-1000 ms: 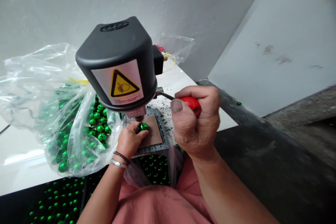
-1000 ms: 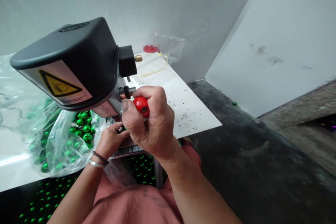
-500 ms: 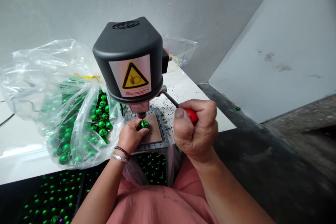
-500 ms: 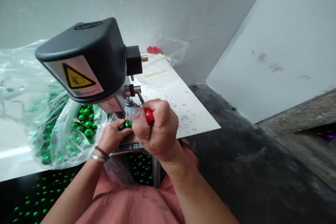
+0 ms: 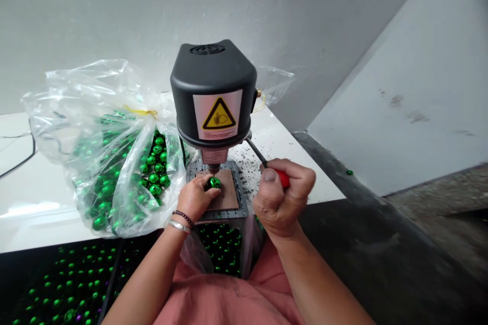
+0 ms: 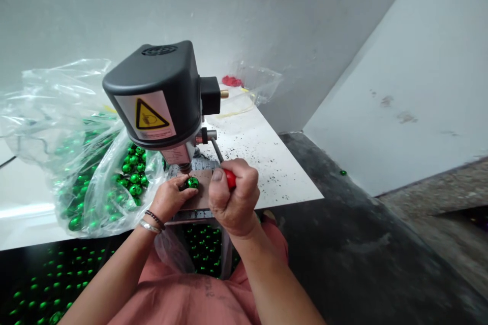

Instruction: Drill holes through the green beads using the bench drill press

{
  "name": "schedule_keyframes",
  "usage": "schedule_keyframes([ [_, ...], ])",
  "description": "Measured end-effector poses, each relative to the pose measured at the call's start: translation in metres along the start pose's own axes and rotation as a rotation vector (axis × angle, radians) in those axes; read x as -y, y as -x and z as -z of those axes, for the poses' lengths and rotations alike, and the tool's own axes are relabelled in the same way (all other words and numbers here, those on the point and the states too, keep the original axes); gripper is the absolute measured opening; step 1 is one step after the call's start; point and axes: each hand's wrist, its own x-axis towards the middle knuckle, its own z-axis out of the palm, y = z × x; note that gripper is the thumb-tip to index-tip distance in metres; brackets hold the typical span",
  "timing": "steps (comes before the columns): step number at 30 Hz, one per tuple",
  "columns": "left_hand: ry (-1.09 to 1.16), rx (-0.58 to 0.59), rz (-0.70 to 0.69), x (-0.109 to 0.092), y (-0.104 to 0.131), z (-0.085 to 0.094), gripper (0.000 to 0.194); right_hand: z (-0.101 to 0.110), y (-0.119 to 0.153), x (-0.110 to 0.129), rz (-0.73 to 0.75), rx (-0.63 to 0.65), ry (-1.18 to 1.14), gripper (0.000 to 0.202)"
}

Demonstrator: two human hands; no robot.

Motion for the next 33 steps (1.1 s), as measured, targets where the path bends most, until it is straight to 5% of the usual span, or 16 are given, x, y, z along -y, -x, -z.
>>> schedule_keyframes([
  [11, 0.020, 0.007, 0.012, -0.001, 0.001, 0.000, 0.040, -0.001, 0.019, -0.011, 0.028, 0.041, -0.036, 0.019],
  [16, 0.054, -0.023, 0.014, -0.003, -0.001, -0.002, 0.038, -0.004, -0.028, 0.006, 0.030, -0.065, 0.116, 0.003],
  [20, 0.061, -0.050, 0.051, -0.005, 0.011, 0.004, 0.031, -0.010, -0.067, 0.018, -0.070, -0.050, 0.199, 0.014],
  [27, 0.187, 0.262, -0.024, -0.001, 0.059, 0.022, 0.034, -0.010, -0.068, 0.019, -0.134, -0.022, 0.148, 0.016],
  [33, 0.529, 0.094, 0.180, 0.005, 0.066, 0.019, 0.040, -0.009, -0.065, 0.019, -0.137, -0.022, 0.150, 0.014],
])
